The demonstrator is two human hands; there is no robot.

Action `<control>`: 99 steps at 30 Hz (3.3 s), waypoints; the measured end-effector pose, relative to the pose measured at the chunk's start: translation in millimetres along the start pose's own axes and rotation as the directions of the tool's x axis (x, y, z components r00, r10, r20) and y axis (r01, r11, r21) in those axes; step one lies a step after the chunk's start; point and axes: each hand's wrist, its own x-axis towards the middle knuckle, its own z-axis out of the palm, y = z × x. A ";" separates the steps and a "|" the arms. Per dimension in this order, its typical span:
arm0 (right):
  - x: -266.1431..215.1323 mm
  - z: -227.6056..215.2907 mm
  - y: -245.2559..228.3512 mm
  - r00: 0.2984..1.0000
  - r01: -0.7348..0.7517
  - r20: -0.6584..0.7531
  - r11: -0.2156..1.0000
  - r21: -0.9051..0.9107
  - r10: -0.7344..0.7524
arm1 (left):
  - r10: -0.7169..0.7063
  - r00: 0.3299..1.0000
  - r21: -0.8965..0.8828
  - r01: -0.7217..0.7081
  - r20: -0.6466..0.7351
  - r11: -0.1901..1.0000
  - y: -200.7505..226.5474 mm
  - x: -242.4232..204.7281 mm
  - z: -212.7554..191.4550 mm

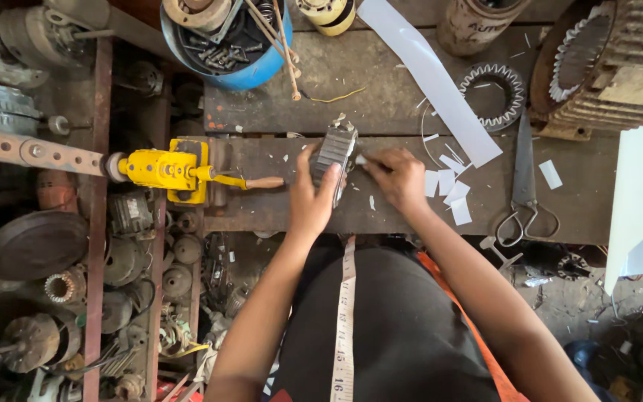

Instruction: The person inserts small white paper shims into the slots of a cylindrical metal motor stator. They repeatedly pick up shims, fold them, and place them into the stator's grooves. The person handles the stator and the shims by hand throughout the process.

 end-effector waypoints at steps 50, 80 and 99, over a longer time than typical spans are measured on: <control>-8.1 32.9 -6.2 0.984 -0.178 0.049 0.942 0.283 0.171 | 0.165 0.977 0.297 -0.200 0.137 0.934 -96.7 60.6 -31.9; -9.3 -10.2 25.2 0.962 -0.118 0.125 0.783 -0.611 0.242 | 0.185 0.982 0.541 -0.143 -0.024 0.829 -163.3 91.1 -25.9; 4.8 -8.7 45.9 0.933 -0.292 0.038 0.817 -0.498 0.357 | 0.141 0.990 -0.059 -0.142 -0.024 0.988 -55.2 -37.4 -29.2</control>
